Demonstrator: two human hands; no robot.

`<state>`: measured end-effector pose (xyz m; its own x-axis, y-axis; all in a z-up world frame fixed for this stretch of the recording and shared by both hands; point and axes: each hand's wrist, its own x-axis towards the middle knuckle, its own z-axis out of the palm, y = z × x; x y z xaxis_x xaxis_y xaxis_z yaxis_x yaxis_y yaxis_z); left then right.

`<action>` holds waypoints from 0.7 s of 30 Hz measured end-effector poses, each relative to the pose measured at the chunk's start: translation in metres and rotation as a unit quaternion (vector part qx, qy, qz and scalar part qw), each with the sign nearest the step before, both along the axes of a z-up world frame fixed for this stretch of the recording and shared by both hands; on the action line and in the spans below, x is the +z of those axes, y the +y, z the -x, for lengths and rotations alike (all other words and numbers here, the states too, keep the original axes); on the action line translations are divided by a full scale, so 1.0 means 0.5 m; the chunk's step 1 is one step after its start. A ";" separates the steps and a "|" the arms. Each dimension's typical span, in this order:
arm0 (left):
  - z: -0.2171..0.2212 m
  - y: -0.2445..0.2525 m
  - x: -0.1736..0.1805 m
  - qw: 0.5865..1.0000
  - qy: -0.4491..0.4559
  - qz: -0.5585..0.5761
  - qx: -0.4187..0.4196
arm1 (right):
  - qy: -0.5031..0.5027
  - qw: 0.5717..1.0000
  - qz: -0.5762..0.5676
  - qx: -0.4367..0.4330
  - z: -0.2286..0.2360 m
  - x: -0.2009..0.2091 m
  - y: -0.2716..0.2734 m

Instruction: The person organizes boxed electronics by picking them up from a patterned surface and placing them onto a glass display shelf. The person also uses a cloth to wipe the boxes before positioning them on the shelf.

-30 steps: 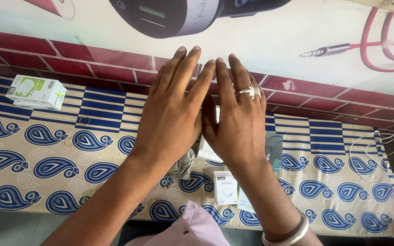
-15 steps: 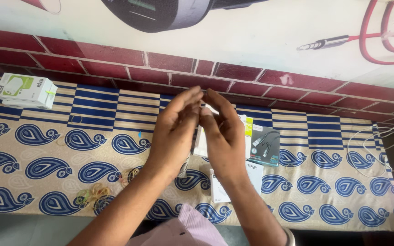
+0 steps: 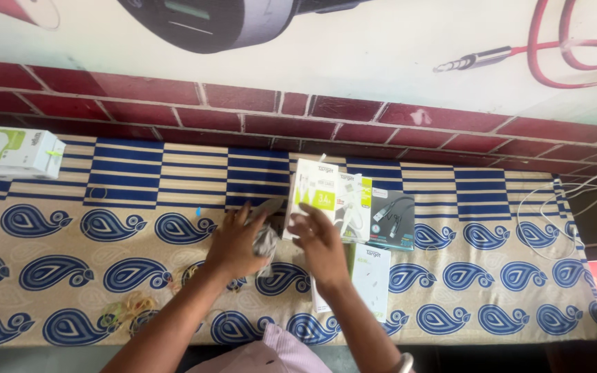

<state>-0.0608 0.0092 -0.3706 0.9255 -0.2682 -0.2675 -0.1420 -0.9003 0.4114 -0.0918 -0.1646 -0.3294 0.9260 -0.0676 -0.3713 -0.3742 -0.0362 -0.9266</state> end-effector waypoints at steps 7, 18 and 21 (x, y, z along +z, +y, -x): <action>-0.004 0.028 -0.009 0.975 0.092 0.182 0.084 | -0.120 0.965 0.174 0.157 0.032 0.018 0.022; -0.080 -0.029 0.130 0.915 0.066 0.396 0.036 | -0.213 0.953 0.196 0.084 -0.031 0.064 -0.006; -0.124 -0.074 0.081 0.915 -0.001 0.396 0.074 | -0.217 0.944 0.247 0.032 -0.074 0.046 -0.040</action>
<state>0.0013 -0.0276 -0.3302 0.9675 -0.2494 -0.0421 -0.0437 -0.3286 0.9435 -0.0548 -0.1847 -0.3066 0.9918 -0.0711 0.1062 0.0548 -0.5142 -0.8559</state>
